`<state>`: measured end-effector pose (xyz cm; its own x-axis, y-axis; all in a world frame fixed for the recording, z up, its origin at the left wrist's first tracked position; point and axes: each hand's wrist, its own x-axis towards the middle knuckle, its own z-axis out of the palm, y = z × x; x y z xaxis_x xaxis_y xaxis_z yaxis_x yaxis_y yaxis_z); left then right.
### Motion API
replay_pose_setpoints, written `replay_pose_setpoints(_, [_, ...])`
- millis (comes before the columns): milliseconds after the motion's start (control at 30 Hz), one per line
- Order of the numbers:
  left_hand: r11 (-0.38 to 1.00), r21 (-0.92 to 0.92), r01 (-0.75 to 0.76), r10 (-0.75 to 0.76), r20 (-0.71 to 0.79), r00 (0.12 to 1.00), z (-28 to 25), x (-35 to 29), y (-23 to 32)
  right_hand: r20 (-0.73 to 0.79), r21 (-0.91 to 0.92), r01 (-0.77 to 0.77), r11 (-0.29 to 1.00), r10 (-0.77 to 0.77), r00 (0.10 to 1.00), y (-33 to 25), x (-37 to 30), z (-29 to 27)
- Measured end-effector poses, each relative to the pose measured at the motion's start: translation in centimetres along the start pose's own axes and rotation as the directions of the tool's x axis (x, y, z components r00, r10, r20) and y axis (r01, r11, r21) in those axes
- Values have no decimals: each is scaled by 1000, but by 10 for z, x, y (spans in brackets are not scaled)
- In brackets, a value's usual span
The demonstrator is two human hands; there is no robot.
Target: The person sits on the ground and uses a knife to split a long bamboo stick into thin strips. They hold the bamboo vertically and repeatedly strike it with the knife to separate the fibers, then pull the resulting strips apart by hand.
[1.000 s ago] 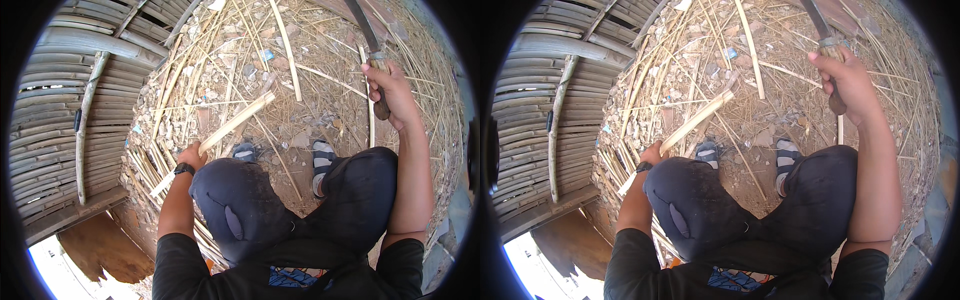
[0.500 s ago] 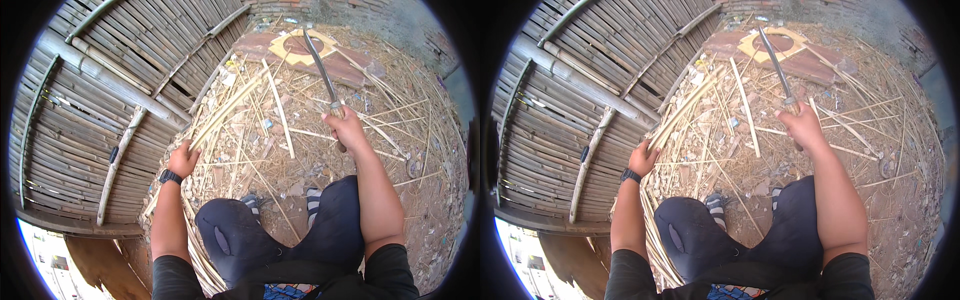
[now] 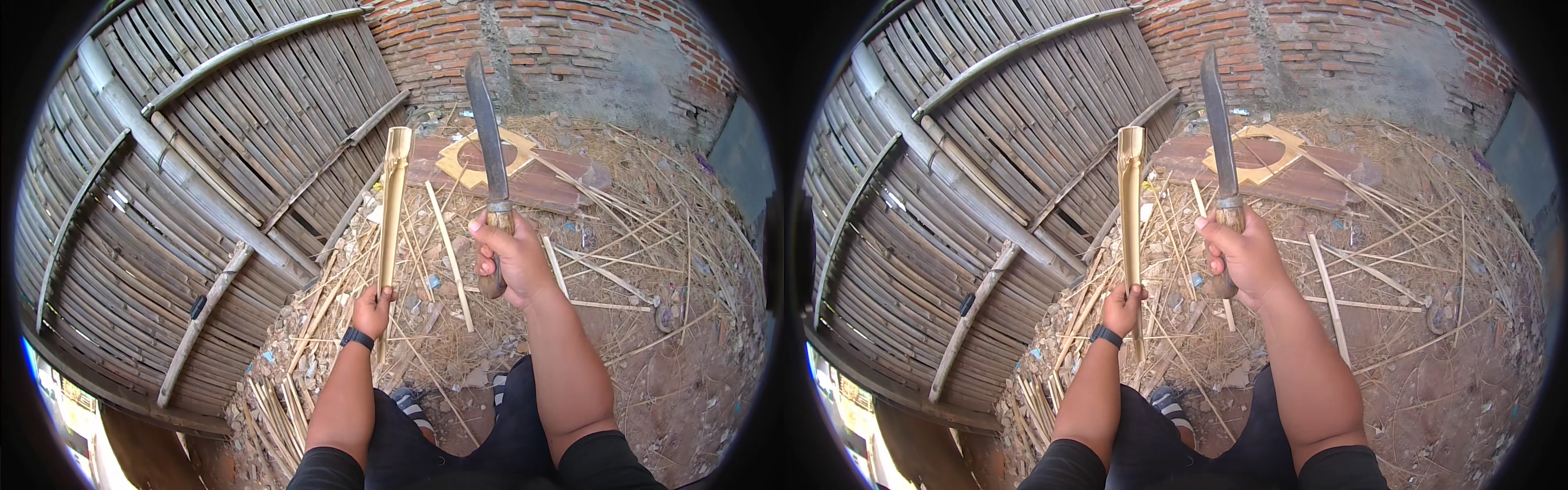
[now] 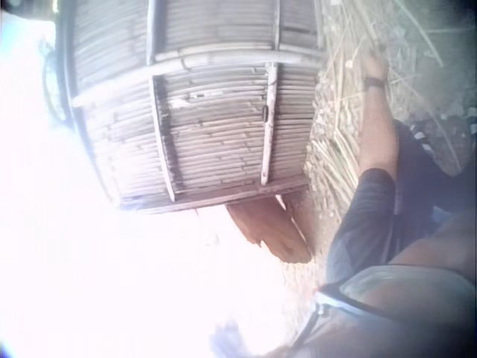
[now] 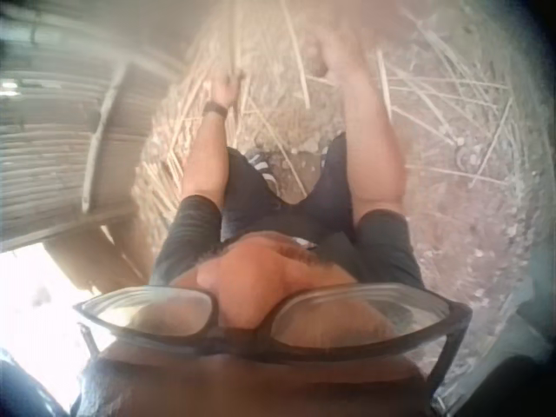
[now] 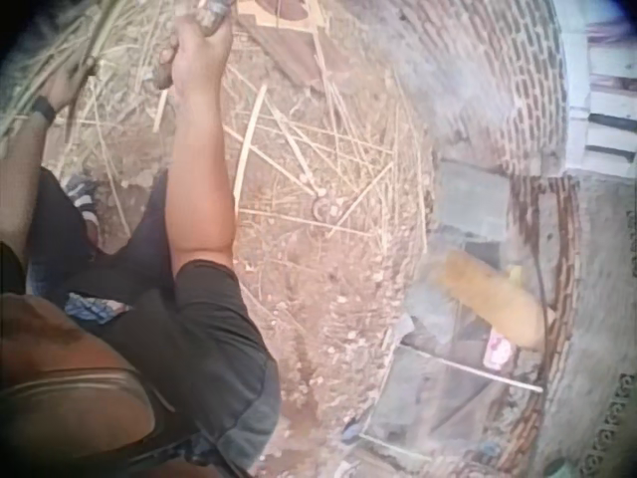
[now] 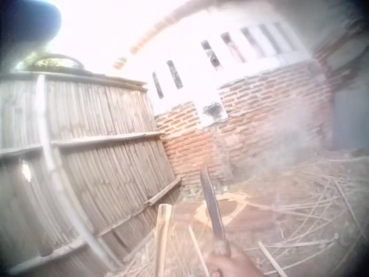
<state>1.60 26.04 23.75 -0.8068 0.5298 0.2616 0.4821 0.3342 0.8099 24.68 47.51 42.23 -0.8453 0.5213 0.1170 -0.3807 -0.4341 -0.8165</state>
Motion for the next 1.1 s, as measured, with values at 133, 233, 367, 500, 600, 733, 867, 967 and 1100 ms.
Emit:
replay_pose_setpoints(133, [986,-146,76,-55,141,989,19,0,-22,87,-32,-56,998,59,994,4,-6,3])
replay_pose_setpoints(233, [990,-135,35,-13,162,987,33,-3,-27,118,-39,-58,998,63,991,7,-10,9])
replay_pose_setpoints(367, [994,-87,73,-54,199,978,39,-9,-19,99,-43,-105,994,109,989,17,-6,7])
replay_pose_setpoints(500, [997,-63,45,-32,187,982,39,-11,-16,57,-34,-119,992,121,991,17,-4,7])
replay_pose_setpoints(600, [996,-88,28,-13,172,985,40,-11,-14,38,-36,-121,992,122,992,14,-3,6])
replay_pose_setpoints(733, [996,-89,-6,19,150,988,41,-12,-16,61,-35,-112,993,114,992,13,-5,6])
replay_pose_setpoints(867, [995,-101,-16,28,122,992,44,-11,-23,62,-17,-133,991,134,989,15,-7,7])
replay_pose_setpoints(967, [999,-10,-47,48,98,994,45,-12,-28,71,-32,-155,987,157,985,14,-9,6])
replay_pose_setpoints(1100, [1000,5,-26,25,64,998,46,-13,-31,81,-116,-151,982,161,984,12,-10,10])
